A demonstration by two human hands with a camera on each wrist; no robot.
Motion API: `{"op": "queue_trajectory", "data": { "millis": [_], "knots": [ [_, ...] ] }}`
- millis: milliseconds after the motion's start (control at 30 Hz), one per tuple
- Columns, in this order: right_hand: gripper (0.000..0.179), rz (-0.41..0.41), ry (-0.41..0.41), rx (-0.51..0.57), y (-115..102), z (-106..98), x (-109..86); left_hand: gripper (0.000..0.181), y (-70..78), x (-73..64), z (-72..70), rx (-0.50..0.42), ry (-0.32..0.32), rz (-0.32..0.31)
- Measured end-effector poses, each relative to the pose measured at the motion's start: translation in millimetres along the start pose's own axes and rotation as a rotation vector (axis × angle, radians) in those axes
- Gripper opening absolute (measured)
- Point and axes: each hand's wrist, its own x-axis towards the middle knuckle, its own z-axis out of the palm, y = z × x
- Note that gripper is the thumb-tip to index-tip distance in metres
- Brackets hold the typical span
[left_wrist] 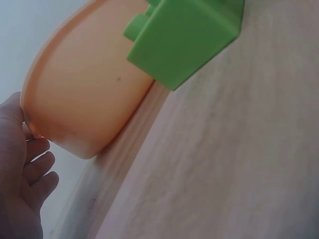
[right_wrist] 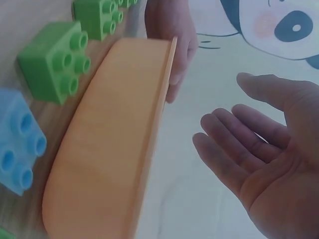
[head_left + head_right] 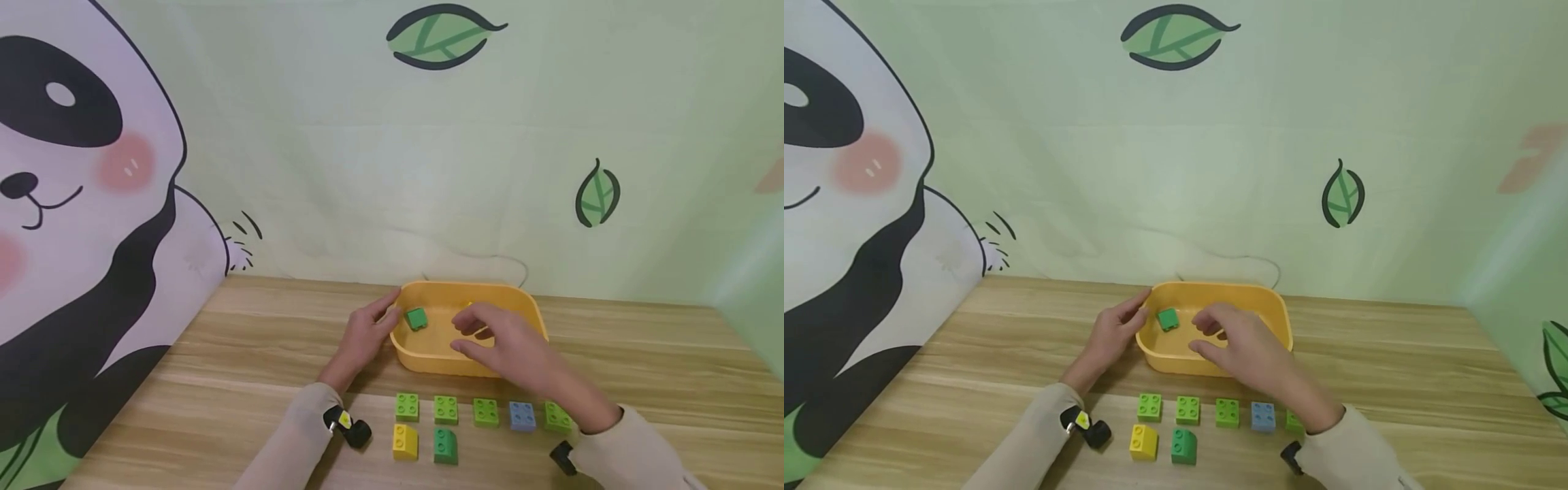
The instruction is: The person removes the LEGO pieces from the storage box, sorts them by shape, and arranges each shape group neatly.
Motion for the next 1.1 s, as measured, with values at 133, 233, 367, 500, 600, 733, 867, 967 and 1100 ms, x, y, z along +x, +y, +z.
{"op": "queue_trajectory", "data": {
  "millis": [133, 233, 367, 500, 600, 733, 867, 967, 1100],
  "knots": [
    [0.025, 0.031, 0.017, -0.029, 5.5, -1.5, 9.6, 0.046, -0.6, 0.1, 0.0, 0.002, 0.000, 0.003],
    [0.025, 0.040, 0.028, -0.041, 9.9, -2.5, 15.9, 0.045, -1.6, 0.2, -0.1, 0.008, 0.008, 0.008],
    [0.024, 0.043, 0.038, -0.040, 17.9, -3.2, 22.2, 0.045, -1.9, 0.1, -0.2, 0.012, 0.015, 0.013],
    [0.024, 0.062, 0.048, -0.047, 27.9, -3.5, 28.2, 0.045, -1.1, 0.2, 0.2, 0.013, 0.011, 0.009],
    [0.023, 0.082, 0.057, -0.050, 35.3, -4.3, 32.2, 0.045, -0.4, 0.5, 0.6, 0.014, 0.008, 0.005],
    [0.024, 0.115, 0.054, -0.048, 42.8, -5.5, 35.9, 0.045, 0.4, 0.8, 0.7, 0.018, 0.006, -0.001],
    [0.026, 0.152, 0.039, -0.057, 48.6, -5.6, 38.8, 0.045, 0.9, 0.8, 0.8, 0.025, 0.005, -0.002],
    [0.029, 0.182, 0.022, -0.062, 54.0, -5.3, 41.5, 0.045, 1.1, 0.4, 0.8, 0.025, 0.006, 0.000],
    [0.032, 0.196, 0.003, -0.072, 63.2, -5.1, 45.0, 0.045, 0.7, -0.3, 0.6, 0.024, 0.008, 0.001]
  ]
}}
